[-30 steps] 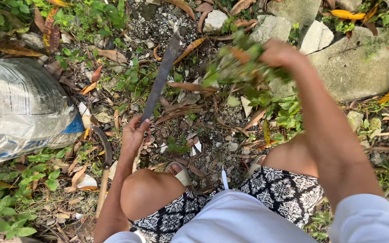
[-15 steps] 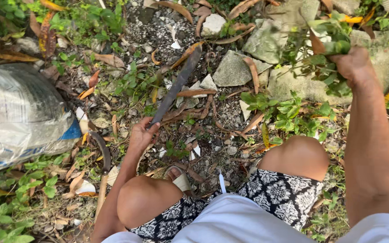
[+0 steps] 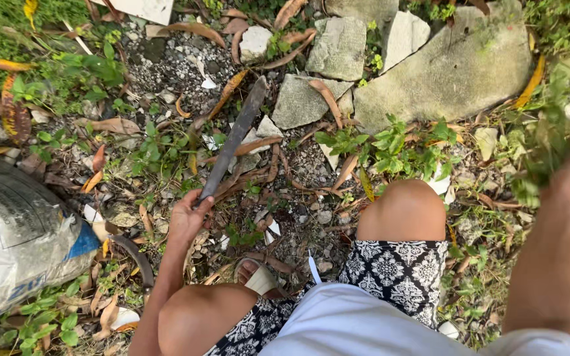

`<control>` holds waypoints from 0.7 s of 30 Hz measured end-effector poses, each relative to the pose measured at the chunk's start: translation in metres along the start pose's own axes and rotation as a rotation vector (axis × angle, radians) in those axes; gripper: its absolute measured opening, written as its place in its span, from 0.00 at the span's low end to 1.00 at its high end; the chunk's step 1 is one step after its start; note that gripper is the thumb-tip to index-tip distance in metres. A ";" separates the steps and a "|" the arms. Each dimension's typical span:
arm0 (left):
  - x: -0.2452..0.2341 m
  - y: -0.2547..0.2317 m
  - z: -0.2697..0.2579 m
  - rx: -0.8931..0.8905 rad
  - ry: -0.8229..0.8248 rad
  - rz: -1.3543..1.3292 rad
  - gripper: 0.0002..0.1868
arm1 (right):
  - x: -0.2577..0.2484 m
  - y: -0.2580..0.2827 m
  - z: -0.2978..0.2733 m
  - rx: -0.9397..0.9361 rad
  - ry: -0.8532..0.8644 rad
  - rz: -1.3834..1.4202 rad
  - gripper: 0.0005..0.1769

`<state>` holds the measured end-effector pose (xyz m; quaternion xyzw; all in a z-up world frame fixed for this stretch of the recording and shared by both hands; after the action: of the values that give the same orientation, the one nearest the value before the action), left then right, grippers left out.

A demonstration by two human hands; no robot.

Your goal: The person clears weeds and small plants from a rocky outdoor area by hand and using a tool, then pulls a small plant from a blue pot and places it in a different container.

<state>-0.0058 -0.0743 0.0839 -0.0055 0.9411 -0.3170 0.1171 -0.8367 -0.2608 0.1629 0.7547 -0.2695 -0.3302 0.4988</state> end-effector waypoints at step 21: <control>0.139 -0.173 0.029 -0.145 0.219 -0.478 0.21 | 0.344 -0.012 -0.403 0.702 1.263 -0.400 0.34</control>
<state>-0.1454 -0.2415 0.1350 -0.2016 0.9405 -0.2660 -0.0643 -0.3073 -0.2779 0.1874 0.9501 0.1210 0.1866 0.2189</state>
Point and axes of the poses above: each hand's wrist, its own z-axis towards the middle knuckle, its own x-axis out of the palm, y = z × x, the point moved 6 cm from there along z, towards the middle knuckle, and after that the axes turned 2 degrees about y, right-handed, at the moved point
